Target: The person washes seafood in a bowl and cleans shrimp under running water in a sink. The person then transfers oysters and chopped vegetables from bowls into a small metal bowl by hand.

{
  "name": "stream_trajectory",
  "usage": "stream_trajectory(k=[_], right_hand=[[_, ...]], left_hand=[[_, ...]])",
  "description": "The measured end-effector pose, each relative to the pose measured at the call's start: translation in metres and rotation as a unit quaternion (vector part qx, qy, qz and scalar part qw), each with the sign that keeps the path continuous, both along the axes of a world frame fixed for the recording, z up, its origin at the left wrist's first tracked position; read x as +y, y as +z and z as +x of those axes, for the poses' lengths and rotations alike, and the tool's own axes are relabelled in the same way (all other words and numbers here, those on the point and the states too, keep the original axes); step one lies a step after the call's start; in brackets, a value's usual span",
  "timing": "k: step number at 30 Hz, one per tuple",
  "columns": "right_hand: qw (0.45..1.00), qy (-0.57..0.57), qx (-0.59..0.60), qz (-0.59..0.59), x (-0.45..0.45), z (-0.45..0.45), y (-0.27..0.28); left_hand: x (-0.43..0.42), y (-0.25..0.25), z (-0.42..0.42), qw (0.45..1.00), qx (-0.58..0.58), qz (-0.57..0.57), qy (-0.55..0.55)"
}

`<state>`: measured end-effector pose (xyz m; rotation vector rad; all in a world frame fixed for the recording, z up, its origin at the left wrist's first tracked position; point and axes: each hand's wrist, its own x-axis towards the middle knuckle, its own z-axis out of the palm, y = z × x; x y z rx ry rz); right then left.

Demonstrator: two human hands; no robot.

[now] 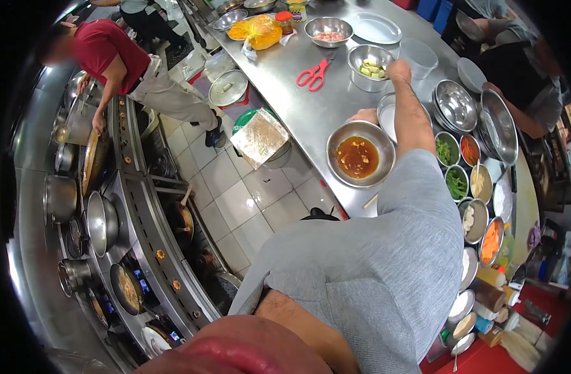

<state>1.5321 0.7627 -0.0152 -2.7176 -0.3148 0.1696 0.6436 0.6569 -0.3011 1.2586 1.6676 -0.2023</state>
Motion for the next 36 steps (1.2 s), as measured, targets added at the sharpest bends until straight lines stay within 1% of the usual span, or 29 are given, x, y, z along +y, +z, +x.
stream_trajectory(k=[2,3,5,6,8,9,11,12,13,14,15,16,18,19,20,21,22,23,24,25,26,27,28,30,32,34,35,36], right_hand=[[0.998,-0.043,0.008,0.043,-0.002,-0.001,0.006],[0.997,-0.059,-0.024,0.053,-0.002,-0.005,0.011],[0.997,-0.015,-0.075,0.013,-0.007,0.000,0.011],[0.994,0.008,-0.104,0.014,-0.010,0.004,0.010],[0.986,0.049,-0.157,0.038,-0.013,0.026,-0.004],[0.982,0.044,-0.175,0.053,-0.013,0.030,-0.004],[0.980,0.106,-0.162,0.049,-0.016,0.066,-0.015],[0.982,0.062,-0.171,0.047,-0.017,0.062,-0.003],[0.981,0.028,-0.178,0.069,-0.021,0.075,-0.005],[0.971,0.021,-0.134,0.197,-0.026,0.117,-0.028],[0.959,0.028,-0.092,0.265,-0.029,0.088,0.007],[0.950,0.009,-0.093,0.299,-0.026,0.076,0.026],[0.900,0.070,-0.026,0.429,-0.012,0.078,0.043],[0.909,0.115,-0.025,0.399,-0.006,0.061,0.064],[0.913,0.168,-0.024,0.371,0.004,0.036,0.091],[0.909,0.236,0.007,0.344,0.015,0.021,0.108],[0.892,0.301,0.030,0.336,0.026,-0.039,0.144],[0.876,0.372,0.032,0.306,0.043,-0.053,0.151],[0.829,0.436,0.057,0.347,0.062,-0.074,0.153],[0.813,0.510,0.058,0.276,0.078,-0.098,0.163],[0.775,0.546,0.074,0.309,0.095,-0.129,0.159],[0.740,0.600,0.115,0.281,0.102,-0.177,0.166],[0.729,0.610,0.159,0.266,0.094,-0.244,0.177],[0.632,0.727,0.182,0.198,0.103,-0.324,0.164],[0.563,0.766,0.255,0.176,0.077,-0.430,0.150],[0.499,0.823,0.235,0.133,0.053,-0.519,0.117],[0.428,0.833,0.321,0.142,0.019,-0.575,0.111],[0.426,0.826,0.359,0.081,-0.012,-0.622,0.107]], left_hand=[[0.020,0.010,0.015,0.999,-0.021,0.004,0.045],[0.032,0.015,0.023,0.996,-0.039,0.002,0.080],[0.059,0.022,0.039,0.979,-0.088,0.004,0.183],[0.071,0.026,0.046,0.965,-0.113,0.007,0.235],[0.091,0.036,0.060,0.957,-0.121,0.030,0.262],[0.095,0.040,0.067,0.956,-0.114,0.042,0.265],[0.101,0.053,0.076,0.963,-0.085,0.072,0.244],[0.100,0.060,0.080,0.955,-0.088,0.079,0.274],[0.099,0.067,0.082,0.957,-0.078,0.088,0.265],[0.095,0.071,0.083,0.960,-0.068,0.096,0.255],[0.092,0.069,0.083,0.952,-0.072,0.101,0.279],[0.086,0.068,0.080,0.959,-0.052,0.106,0.259],[0.073,0.051,0.066,0.969,-0.026,0.101,0.224],[0.063,0.036,0.057,0.973,-0.022,0.090,0.212],[0.054,0.028,0.053,0.979,-0.001,0.121,0.162],[0.045,0.023,0.047,0.981,0.022,0.150,0.120],[0.035,0.031,0.050,0.974,0.041,0.179,0.130],[0.025,0.041,0.053,0.966,0.055,0.217,0.130],[0.012,0.038,0.049,0.958,0.026,0.242,0.151],[0.002,0.046,0.048,0.950,0.062,0.269,0.144],[-0.011,0.060,0.046,0.944,0.048,0.276,0.176],[-0.027,0.073,0.043,0.937,0.043,0.277,0.206],[-0.045,0.080,0.039,0.923,0.044,0.293,0.244],[-0.091,0.090,0.022,0.901,0.052,0.309,0.299],[-0.141,0.095,0.004,0.875,0.038,0.329,0.353],[-0.199,0.111,-0.014,0.866,0.059,0.316,0.383],[-0.230,0.122,-0.025,0.858,0.054,0.324,0.395],[-0.257,0.129,-0.034,0.860,0.045,0.329,0.387]])
